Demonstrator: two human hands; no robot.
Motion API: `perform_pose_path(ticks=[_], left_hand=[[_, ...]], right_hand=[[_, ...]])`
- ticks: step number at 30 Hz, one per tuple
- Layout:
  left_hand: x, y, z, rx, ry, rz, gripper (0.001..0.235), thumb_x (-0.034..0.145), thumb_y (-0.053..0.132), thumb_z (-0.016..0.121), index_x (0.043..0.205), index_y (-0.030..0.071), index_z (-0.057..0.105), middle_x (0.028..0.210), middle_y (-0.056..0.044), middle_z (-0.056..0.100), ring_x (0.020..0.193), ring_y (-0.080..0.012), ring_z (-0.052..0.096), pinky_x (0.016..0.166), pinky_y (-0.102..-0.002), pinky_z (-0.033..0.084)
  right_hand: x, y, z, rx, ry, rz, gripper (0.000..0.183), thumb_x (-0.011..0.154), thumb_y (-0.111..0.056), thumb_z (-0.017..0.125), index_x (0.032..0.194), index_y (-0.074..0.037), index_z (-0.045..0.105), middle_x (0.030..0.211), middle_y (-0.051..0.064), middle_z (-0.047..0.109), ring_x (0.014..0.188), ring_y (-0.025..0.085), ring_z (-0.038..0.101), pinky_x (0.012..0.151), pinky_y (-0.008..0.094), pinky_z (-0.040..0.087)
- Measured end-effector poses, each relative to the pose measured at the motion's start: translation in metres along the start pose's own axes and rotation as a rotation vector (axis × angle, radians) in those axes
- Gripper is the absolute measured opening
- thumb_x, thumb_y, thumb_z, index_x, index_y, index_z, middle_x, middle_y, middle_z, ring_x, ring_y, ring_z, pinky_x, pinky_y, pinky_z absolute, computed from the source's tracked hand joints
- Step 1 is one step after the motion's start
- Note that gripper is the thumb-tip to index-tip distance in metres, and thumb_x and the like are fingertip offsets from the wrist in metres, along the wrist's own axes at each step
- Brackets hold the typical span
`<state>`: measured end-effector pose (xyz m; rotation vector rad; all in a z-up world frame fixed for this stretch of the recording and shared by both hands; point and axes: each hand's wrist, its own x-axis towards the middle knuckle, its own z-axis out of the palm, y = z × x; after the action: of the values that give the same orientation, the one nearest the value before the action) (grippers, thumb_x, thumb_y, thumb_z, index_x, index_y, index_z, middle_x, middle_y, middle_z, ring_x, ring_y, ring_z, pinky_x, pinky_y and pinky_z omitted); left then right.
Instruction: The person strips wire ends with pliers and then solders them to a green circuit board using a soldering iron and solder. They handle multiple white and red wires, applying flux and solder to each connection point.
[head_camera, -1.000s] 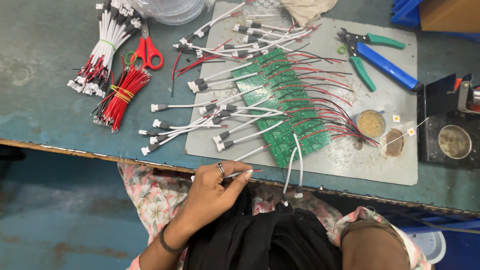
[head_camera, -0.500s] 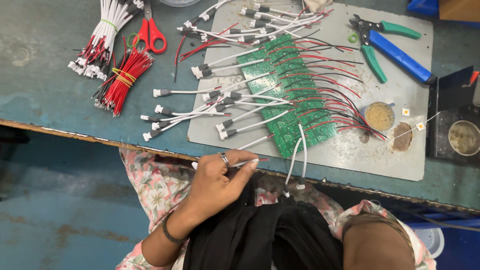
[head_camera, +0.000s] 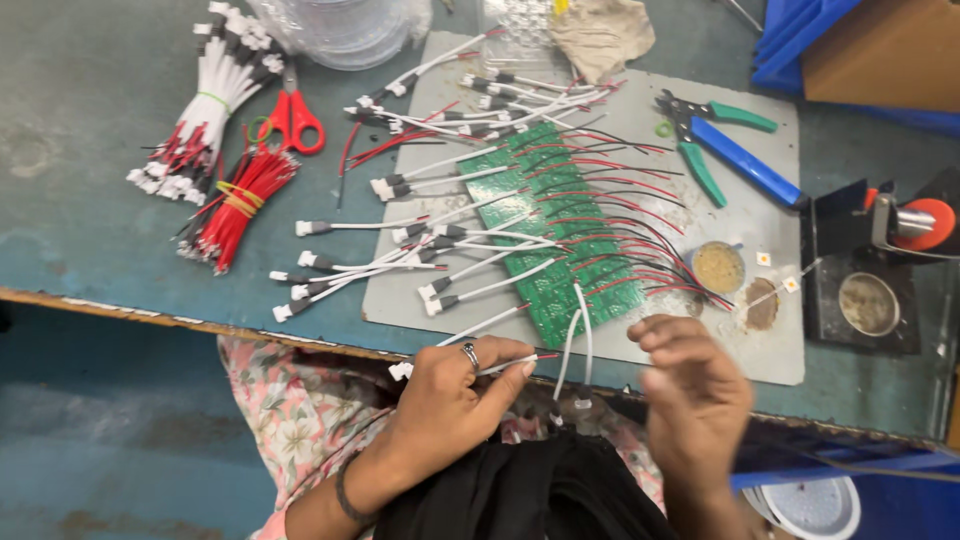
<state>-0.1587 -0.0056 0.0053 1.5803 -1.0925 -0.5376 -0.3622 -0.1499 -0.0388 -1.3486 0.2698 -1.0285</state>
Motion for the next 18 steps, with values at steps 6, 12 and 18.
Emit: perform_pose_path(ticks=[6,12,18], left_hand=[[0.008,0.0,0.017,0.008,-0.035,0.08,0.016,0.092,0.016,0.074,0.102,0.004,0.076,0.078,-0.011,0.076,0.053,-0.0164,0.067,0.048,-0.028,0.049],[0.011,0.002,0.025,0.008,-0.109,-0.102,0.017,0.088,0.016,0.075,0.098,0.004,0.078,0.07,-0.011,0.075,0.041,-0.0182,0.061,0.041,-0.031,0.044],[0.013,0.001,0.027,-0.04,-0.059,0.039,0.015,0.091,0.013,0.073,0.099,0.001,0.077,0.078,-0.011,0.073,0.053,-0.0164,0.066,0.046,-0.03,0.047]], right_hand=[[-0.012,0.003,0.017,-0.527,0.053,-0.061,0.026,0.084,0.005,0.073,0.108,-0.001,0.073,0.129,0.013,0.057,0.129,0.027,0.054,0.108,0.037,0.045],[-0.01,0.0,0.018,-0.766,0.036,-0.126,0.035,0.08,0.001,0.077,0.115,-0.004,0.075,0.127,0.011,0.058,0.127,0.027,0.054,0.099,0.035,0.046],[-0.009,0.001,0.018,-0.825,-0.025,-0.13,0.038,0.077,-0.003,0.078,0.115,-0.006,0.075,0.125,0.01,0.06,0.126,0.029,0.053,0.093,0.036,0.046]])
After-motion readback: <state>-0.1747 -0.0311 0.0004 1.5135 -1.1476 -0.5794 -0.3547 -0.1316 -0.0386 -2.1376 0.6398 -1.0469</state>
